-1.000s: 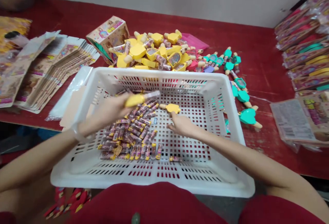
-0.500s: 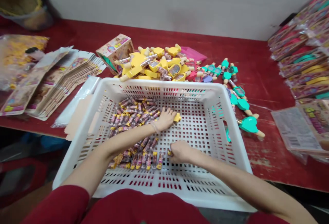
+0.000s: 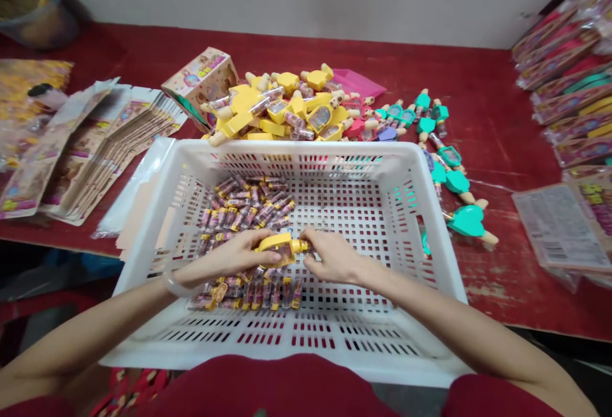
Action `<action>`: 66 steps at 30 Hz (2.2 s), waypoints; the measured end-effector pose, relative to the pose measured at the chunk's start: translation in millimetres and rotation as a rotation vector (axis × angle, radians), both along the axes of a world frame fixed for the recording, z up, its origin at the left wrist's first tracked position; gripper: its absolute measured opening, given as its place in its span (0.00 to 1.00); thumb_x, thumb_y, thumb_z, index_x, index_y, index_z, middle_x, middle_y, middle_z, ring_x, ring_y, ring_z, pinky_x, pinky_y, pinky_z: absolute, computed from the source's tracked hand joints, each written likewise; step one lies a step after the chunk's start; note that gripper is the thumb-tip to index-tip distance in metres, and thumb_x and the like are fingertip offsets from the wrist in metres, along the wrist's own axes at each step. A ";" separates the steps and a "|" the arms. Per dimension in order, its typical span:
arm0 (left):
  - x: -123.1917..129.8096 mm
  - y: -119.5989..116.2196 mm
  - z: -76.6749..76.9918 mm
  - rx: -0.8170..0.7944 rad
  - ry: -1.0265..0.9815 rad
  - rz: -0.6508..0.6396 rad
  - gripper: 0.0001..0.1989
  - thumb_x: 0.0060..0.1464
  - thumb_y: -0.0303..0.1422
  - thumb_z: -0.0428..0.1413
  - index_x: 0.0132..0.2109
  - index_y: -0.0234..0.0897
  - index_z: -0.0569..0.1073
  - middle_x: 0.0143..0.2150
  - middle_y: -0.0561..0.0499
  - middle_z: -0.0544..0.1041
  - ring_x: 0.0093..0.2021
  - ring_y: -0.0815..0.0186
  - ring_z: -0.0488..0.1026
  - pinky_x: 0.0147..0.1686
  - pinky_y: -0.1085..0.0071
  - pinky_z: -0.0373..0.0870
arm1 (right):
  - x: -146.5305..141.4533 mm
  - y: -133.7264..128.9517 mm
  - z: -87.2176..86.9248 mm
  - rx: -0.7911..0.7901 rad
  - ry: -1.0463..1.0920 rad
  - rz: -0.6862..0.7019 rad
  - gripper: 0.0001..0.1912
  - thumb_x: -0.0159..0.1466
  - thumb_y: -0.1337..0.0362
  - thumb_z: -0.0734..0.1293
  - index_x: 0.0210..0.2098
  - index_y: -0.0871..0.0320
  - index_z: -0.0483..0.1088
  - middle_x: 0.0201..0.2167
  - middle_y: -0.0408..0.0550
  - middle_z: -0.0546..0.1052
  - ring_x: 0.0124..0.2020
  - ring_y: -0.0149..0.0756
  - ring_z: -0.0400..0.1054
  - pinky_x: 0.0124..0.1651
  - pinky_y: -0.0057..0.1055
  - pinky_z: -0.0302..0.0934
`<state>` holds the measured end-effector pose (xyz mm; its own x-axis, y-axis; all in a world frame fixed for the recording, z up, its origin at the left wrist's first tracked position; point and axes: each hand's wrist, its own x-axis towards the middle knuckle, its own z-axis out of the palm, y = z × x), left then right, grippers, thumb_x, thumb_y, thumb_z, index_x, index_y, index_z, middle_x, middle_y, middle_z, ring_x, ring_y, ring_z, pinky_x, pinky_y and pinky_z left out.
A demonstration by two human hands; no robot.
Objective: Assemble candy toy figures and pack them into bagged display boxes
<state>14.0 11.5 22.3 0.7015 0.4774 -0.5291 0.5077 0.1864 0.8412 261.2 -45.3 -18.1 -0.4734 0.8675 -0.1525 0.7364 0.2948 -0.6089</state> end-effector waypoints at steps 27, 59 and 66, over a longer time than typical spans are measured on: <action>9.9 -30.1 2.7 -0.673 0.007 -0.042 0.19 0.51 0.47 0.62 0.38 0.34 0.72 0.22 0.58 0.68 0.12 0.77 0.52 0.12 0.76 0.44 | -20.5 -51.2 19.3 0.190 -0.368 0.186 0.03 0.61 0.71 0.65 0.31 0.61 0.69 0.25 0.47 0.77 0.20 0.30 0.62 0.25 0.35 0.31; 4.9 -47.6 -29.4 0.566 0.118 -0.442 0.22 0.64 0.47 0.47 0.52 0.33 0.70 0.35 0.45 0.77 0.30 0.63 0.71 0.31 0.69 0.64 | -27.8 -20.1 9.4 -0.412 -0.391 0.161 0.08 0.58 0.62 0.68 0.29 0.60 0.77 0.25 0.52 0.79 0.26 0.39 0.73 0.26 0.28 0.52; 12.0 59.9 -8.0 1.213 0.264 -0.057 0.24 0.65 0.41 0.49 0.63 0.35 0.65 0.57 0.36 0.72 0.54 0.53 0.71 0.52 0.61 0.66 | 33.5 23.0 55.7 0.312 -0.007 -0.402 0.32 0.64 0.56 0.66 0.64 0.61 0.57 0.52 0.59 0.73 0.47 0.44 0.71 0.48 0.39 0.65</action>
